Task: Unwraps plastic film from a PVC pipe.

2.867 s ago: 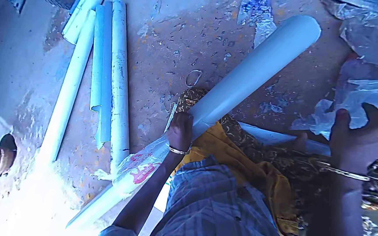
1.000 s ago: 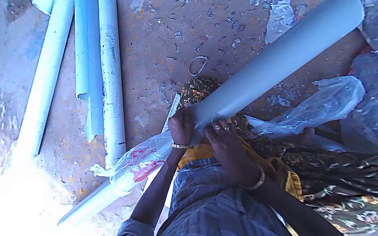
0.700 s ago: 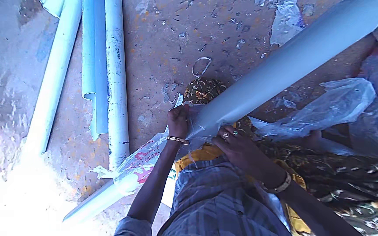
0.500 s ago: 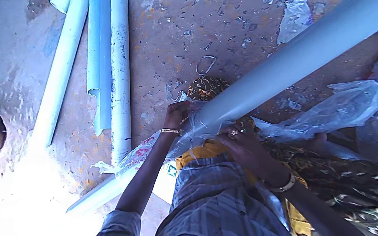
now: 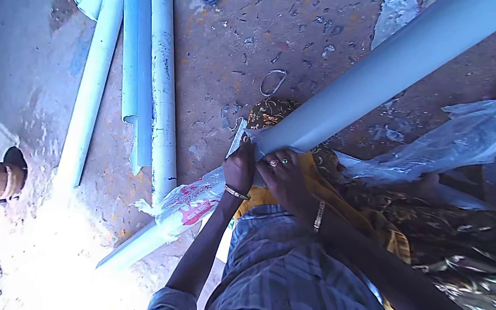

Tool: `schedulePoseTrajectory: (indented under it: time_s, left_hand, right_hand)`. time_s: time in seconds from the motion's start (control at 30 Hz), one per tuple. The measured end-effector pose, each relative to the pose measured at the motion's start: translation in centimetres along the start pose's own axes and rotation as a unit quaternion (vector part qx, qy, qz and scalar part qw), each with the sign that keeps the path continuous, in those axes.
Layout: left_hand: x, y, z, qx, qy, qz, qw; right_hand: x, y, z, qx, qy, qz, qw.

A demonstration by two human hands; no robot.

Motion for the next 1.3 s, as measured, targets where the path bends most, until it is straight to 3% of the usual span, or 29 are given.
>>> schedulePoseTrajectory:
  time_s: [0.1, 0.23, 0.33, 0.4, 0.5, 0.57, 0.6, 0.63, 0.7, 0.77, 0.83, 0.9, 1.07, 1.3]
  left_hand:
    - [2.1, -2.0, 0.6, 0.065, 0.049, 0.025, 0.996]
    - [3.5, -5.5, -1.4, 0.129, 0.094, -0.094, 0.983]
    - [4.0, -8.9, -2.9, 0.201, 0.254, -0.176, 0.930]
    - [4.5, -9.8, -2.1, 0.252, 0.411, -0.131, 0.866]
    - [5.5, -9.5, -0.3, 0.249, 0.516, -0.026, 0.819]
    - [5.9, -8.5, 0.4, 0.189, 0.536, 0.058, 0.821]
    - [5.8, -7.8, 0.9, 0.142, 0.510, 0.077, 0.845]
    - [5.4, -7.0, 1.4, 0.100, 0.457, 0.049, 0.883]
    - [3.5, -4.9, 2.3, 0.032, 0.325, -0.097, 0.940]
    - [1.2, -2.1, 2.5, -0.044, 0.227, -0.239, 0.943]
    - [-0.4, 0.2, 1.8, -0.033, 0.183, -0.302, 0.935]
    - [-0.9, 1.9, 0.4, -0.018, 0.141, -0.301, 0.943]
    - [-1.8, 2.0, -1.1, -0.044, 0.074, -0.213, 0.973]
    - [0.3, 0.3, -0.9, -0.014, 0.231, -0.167, 0.958]
  right_hand:
    - [-0.4, 0.6, 0.9, 0.077, -0.001, 0.050, 0.996]
    - [-2.1, 4.0, 2.6, 0.164, -0.003, 0.088, 0.982]
    - [-3.6, 5.9, 3.8, 0.181, -0.031, 0.083, 0.980]
    - [-4.0, 6.1, 4.5, 0.177, -0.089, 0.063, 0.978]
    - [-4.7, 6.5, 5.0, 0.175, -0.172, 0.019, 0.969]
    - [-5.0, 6.7, 5.2, 0.177, -0.233, -0.021, 0.956]
    - [-5.1, 6.9, 5.4, 0.167, -0.263, -0.047, 0.949]
    - [-5.2, 6.9, 5.6, 0.141, -0.285, -0.072, 0.945]
    - [-5.7, 6.3, 6.3, 0.053, -0.316, -0.114, 0.940]
    - [-6.3, 5.1, 7.2, -0.024, -0.306, -0.133, 0.942]
    - [-6.9, 3.0, 7.6, -0.049, -0.265, -0.125, 0.955]
    - [-7.3, 1.2, 6.7, -0.028, -0.234, -0.110, 0.966]
    - [-7.1, 0.0, 3.6, -0.032, -0.116, -0.040, 0.992]
    - [-7.2, -0.6, 2.9, -0.038, -0.133, -0.039, 0.990]
Point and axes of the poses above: each hand's wrist, its own y-axis away from the middle knuckle, its own z-axis out of the back of the hand, x = y × z, the point moved 5 cm from there along -y, towards the middle knuckle, and after that the axes turned 11 degrees about -z, right-handed, at the moved point
